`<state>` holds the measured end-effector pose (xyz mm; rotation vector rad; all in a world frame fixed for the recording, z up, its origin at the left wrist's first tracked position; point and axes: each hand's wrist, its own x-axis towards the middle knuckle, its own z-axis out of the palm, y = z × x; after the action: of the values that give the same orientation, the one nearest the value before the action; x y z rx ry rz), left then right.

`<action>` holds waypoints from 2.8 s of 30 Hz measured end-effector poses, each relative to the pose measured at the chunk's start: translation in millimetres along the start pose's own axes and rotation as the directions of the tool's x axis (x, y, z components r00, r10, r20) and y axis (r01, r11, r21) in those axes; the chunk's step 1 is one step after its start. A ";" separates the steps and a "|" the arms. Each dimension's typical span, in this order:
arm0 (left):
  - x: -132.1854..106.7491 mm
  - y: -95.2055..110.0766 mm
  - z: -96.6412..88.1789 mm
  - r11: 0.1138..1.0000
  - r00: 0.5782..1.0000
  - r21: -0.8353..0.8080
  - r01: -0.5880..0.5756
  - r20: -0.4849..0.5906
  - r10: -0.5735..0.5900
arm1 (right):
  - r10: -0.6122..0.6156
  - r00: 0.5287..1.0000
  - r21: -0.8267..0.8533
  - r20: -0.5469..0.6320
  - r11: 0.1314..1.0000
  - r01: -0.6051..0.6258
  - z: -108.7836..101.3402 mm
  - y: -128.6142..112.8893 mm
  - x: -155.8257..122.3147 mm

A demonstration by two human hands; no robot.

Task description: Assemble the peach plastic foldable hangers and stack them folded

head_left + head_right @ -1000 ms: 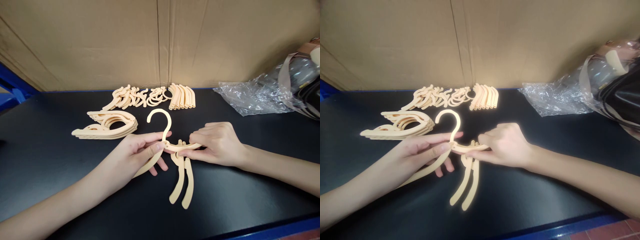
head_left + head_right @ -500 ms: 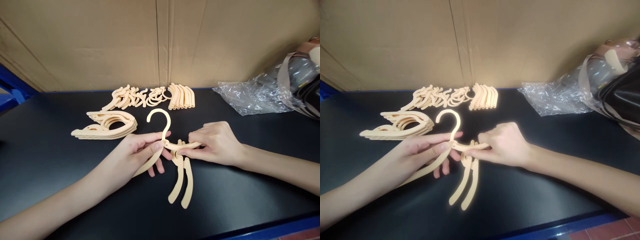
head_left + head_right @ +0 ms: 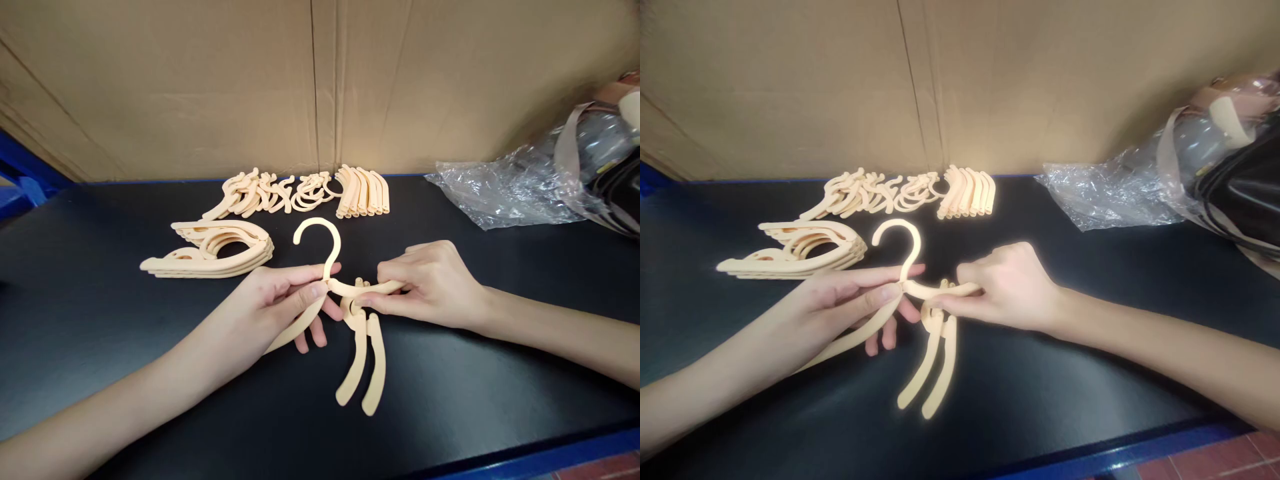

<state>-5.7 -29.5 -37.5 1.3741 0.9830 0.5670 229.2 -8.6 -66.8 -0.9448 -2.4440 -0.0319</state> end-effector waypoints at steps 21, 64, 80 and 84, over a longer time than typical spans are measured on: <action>-12.5 -11.8 0.9 0.587 0.960 0.783 -0.206 0.047 0.275 | -0.220 0.948 -0.084 -0.229 0.975 0.206 -3.2 -1.9 6.5; 5.7 -22.1 -16.4 -0.014 0.718 0.960 -0.279 0.218 0.661 | 0.348 0.935 0.487 -0.064 0.829 -0.276 4.3 18.7 6.2; 6.6 -22.7 -15.6 0.082 0.789 0.957 -0.278 0.179 0.588 | 0.101 0.993 0.250 0.061 0.962 -0.113 3.0 14.7 9.1; 7.4 -24.0 -16.9 0.076 0.778 0.954 -0.291 0.190 0.599 | 0.120 0.991 0.240 0.060 0.962 -0.131 7.1 18.6 8.5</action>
<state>-20.9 -18.1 -61.0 2.9495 1.1448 0.6086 232.5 12.2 -71.9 -0.9944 -2.3544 0.3297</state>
